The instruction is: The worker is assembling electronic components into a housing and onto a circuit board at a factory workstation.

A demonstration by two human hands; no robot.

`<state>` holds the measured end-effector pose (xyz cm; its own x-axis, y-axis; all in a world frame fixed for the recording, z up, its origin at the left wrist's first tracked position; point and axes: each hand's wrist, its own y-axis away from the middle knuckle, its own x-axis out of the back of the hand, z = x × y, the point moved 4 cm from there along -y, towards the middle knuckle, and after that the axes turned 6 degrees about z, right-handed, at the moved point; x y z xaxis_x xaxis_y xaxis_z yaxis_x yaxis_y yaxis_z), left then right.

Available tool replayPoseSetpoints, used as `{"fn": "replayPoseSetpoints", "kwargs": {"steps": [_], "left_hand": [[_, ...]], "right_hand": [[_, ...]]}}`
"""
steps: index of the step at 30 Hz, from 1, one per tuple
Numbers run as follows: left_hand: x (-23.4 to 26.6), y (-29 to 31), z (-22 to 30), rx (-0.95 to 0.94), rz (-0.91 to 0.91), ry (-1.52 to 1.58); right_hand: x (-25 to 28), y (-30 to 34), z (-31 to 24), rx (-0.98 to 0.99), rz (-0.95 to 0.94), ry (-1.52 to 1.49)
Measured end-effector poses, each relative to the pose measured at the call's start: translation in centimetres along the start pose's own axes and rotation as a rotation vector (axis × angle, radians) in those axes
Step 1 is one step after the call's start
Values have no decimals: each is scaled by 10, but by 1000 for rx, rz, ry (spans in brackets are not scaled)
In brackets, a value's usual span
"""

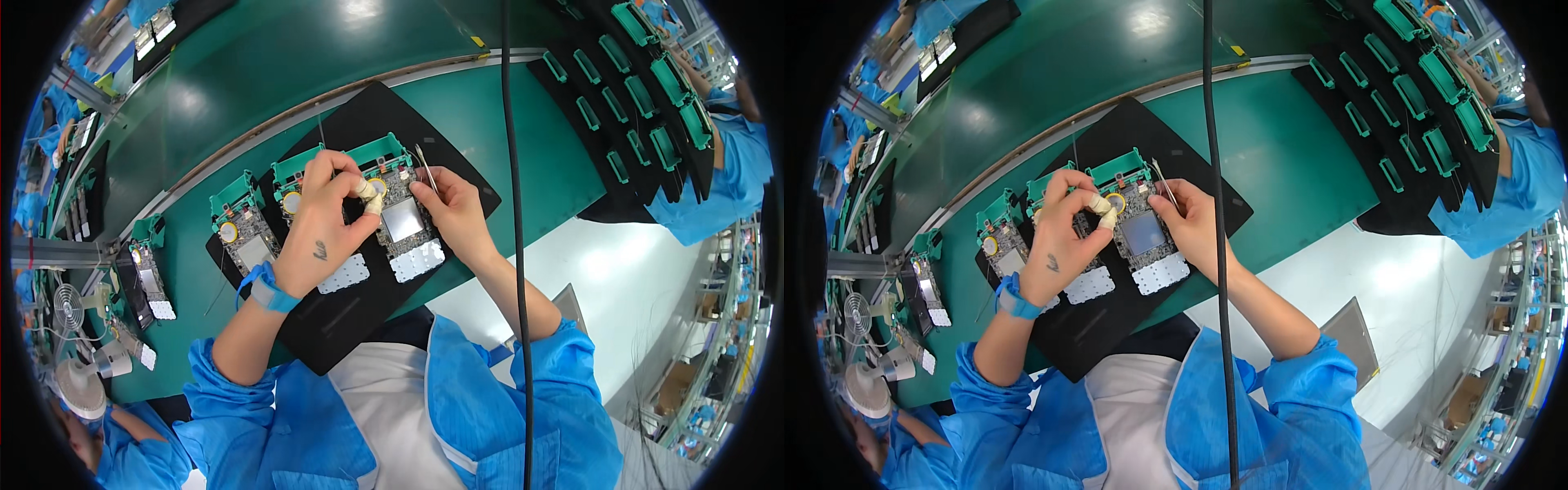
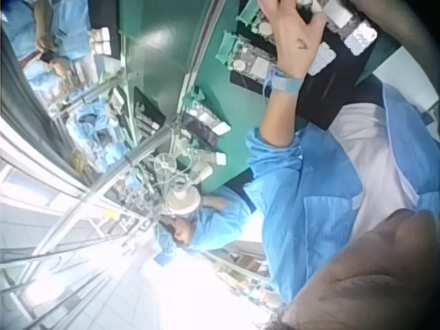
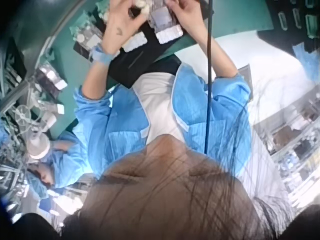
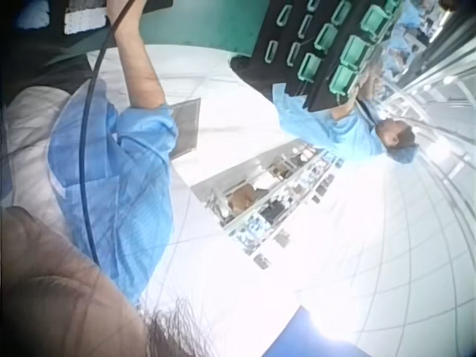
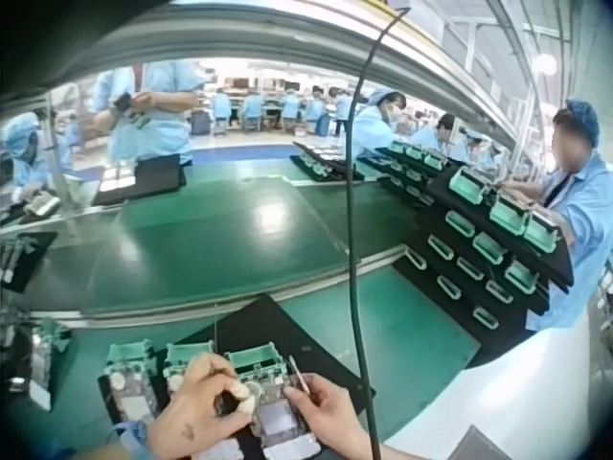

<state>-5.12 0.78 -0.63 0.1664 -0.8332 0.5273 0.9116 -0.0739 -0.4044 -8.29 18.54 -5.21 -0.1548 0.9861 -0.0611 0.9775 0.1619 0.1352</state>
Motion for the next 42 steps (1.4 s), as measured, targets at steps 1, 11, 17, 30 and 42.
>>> {"fn": "replayPoseSetpoints", "kwargs": {"steps": [1,11,17,30,42], "left_hand": [[-2,3,-1,-20,16,-2],[-2,7,0,-20,26,-20],[1,7,3,-28,-12,-26],[-5,-1,11,-123,-94,-123],[-4,-7,13,-42,-174,-169]], "right_hand": [[0,1,1,5,7,43],[-14,18,-28,730,-42,638],[-14,19,-32,889,-67,757],[6,19,-23,405,36,515],[8,39,-24,465,-28,725]]}}
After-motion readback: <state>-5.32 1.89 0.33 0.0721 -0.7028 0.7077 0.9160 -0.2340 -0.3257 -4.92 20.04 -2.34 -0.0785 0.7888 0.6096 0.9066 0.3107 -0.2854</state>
